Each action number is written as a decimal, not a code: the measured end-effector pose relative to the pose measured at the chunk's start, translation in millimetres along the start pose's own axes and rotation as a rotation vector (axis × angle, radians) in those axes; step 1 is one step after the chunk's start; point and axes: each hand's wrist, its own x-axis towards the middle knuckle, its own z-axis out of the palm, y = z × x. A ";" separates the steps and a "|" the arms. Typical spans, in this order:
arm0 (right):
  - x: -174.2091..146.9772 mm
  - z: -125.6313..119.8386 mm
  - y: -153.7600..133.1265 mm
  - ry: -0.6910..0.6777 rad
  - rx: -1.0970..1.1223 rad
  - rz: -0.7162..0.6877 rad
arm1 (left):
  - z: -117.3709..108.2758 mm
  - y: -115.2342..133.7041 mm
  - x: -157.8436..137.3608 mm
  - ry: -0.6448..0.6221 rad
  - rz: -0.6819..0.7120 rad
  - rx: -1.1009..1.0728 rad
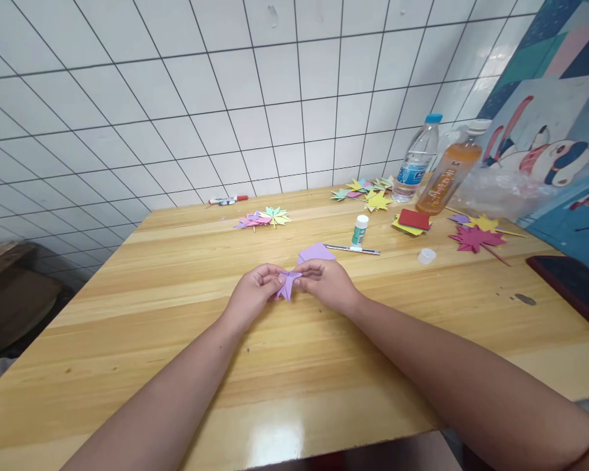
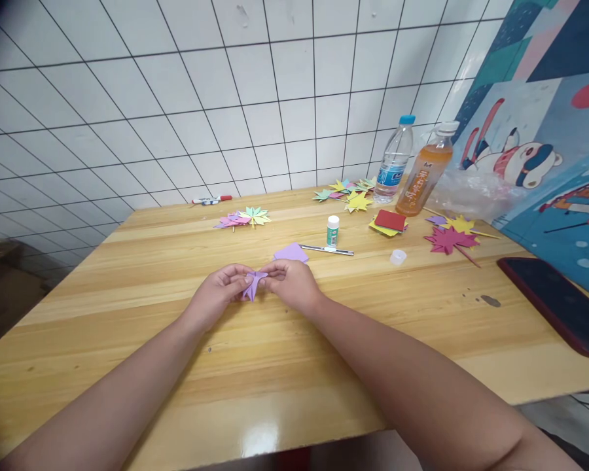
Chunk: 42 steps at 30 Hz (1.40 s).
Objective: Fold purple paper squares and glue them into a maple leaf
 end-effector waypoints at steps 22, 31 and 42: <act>-2.1 -4.7 5.4 0.055 -0.326 -0.144 | -0.6 -1.3 0.0 -0.060 0.025 0.029; -3.3 -8.8 1.9 -0.018 -0.541 -0.444 | 0.2 2.2 -1.4 -0.097 0.043 0.013; -7.7 -12.6 0.5 -0.108 -0.734 -0.554 | -1.4 -1.2 -1.0 -0.100 0.022 -0.007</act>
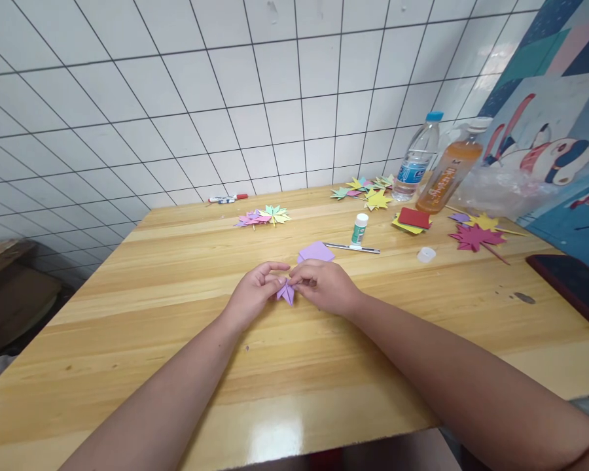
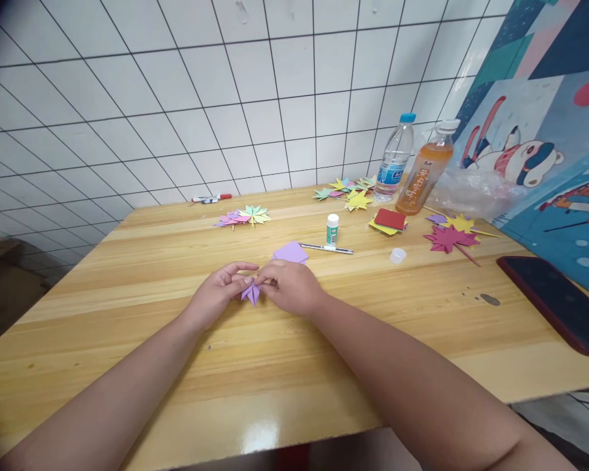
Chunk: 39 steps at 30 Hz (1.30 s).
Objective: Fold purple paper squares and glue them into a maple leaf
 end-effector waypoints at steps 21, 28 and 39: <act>7.0 6.7 5.4 -0.047 0.443 0.495 | 8.8 -0.1 -3.0 0.128 0.155 0.286; 9.3 4.8 4.2 -0.018 0.592 0.542 | 6.9 -0.9 -0.9 -0.010 0.100 0.185; 5.9 6.5 -2.3 0.017 0.341 0.309 | 12.9 -1.9 -5.2 0.064 0.208 0.411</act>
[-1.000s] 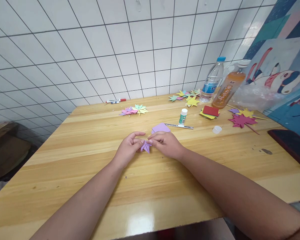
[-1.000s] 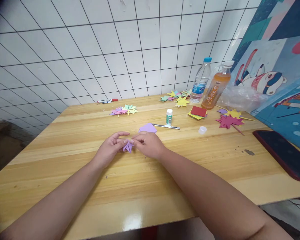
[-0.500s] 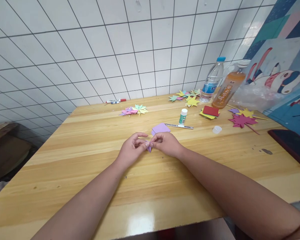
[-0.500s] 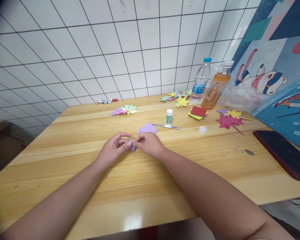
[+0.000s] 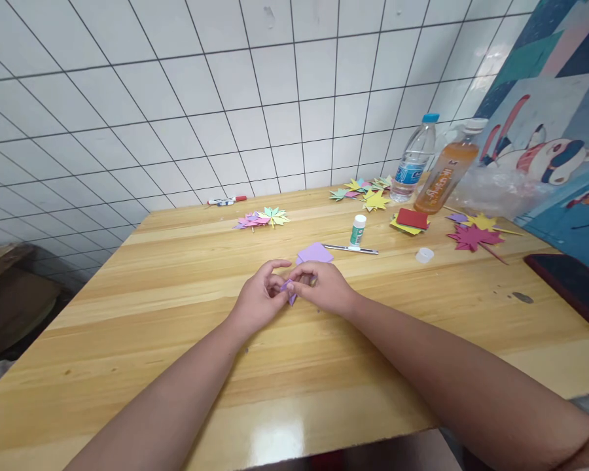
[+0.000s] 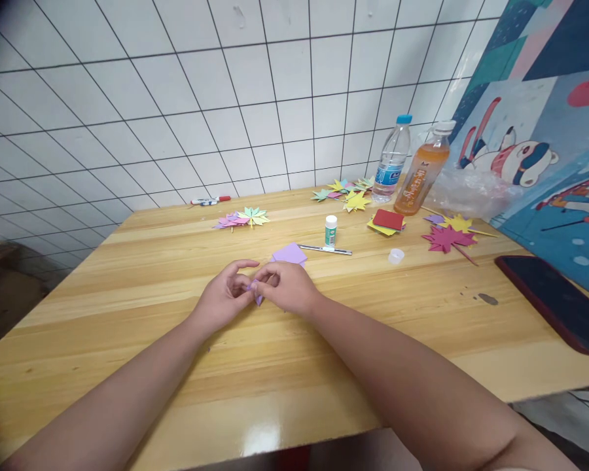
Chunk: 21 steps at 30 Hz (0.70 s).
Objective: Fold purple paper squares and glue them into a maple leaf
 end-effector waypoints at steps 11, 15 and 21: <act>4.9 1.4 4.3 0.024 0.180 0.142 | 3.5 9.4 3.3 -0.027 0.011 0.035; 7.1 3.3 6.5 0.059 0.206 0.094 | 4.9 1.8 5.3 -0.001 -0.002 -0.087; 7.7 6.6 2.4 0.101 0.287 0.077 | 6.3 -1.7 6.8 0.009 -0.039 -0.144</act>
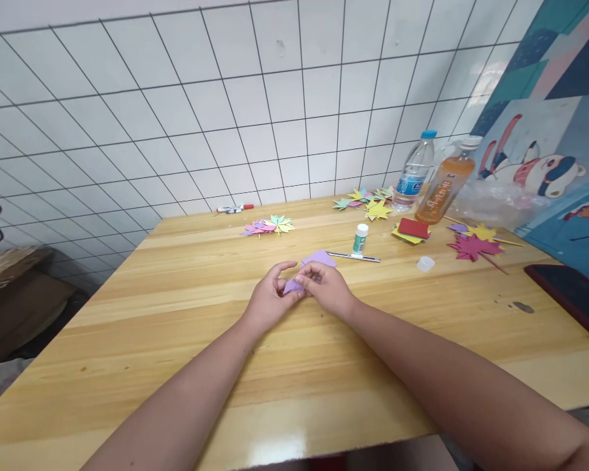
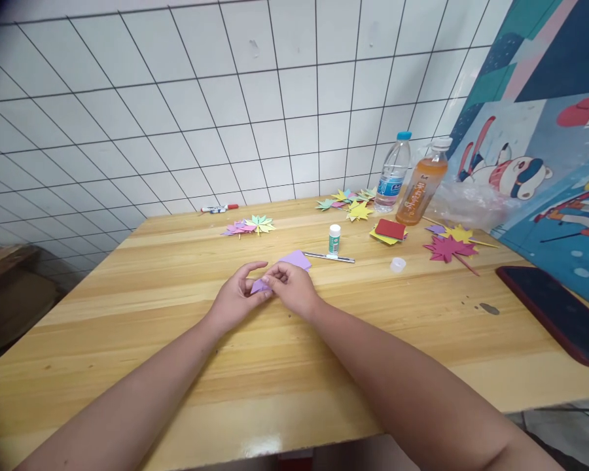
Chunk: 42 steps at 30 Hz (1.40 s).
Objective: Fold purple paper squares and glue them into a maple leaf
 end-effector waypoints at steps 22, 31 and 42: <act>2.4 -13.8 3.8 -0.100 -0.068 0.071 | -9.9 -2.3 -2.8 -0.005 0.081 -0.087; -1.8 -8.6 -1.0 -0.099 -0.107 0.000 | -4.8 -5.4 -1.1 0.042 0.061 -0.087; -1.1 -11.8 1.3 -0.106 0.000 0.056 | -4.8 -2.2 -5.9 -0.008 0.108 -0.022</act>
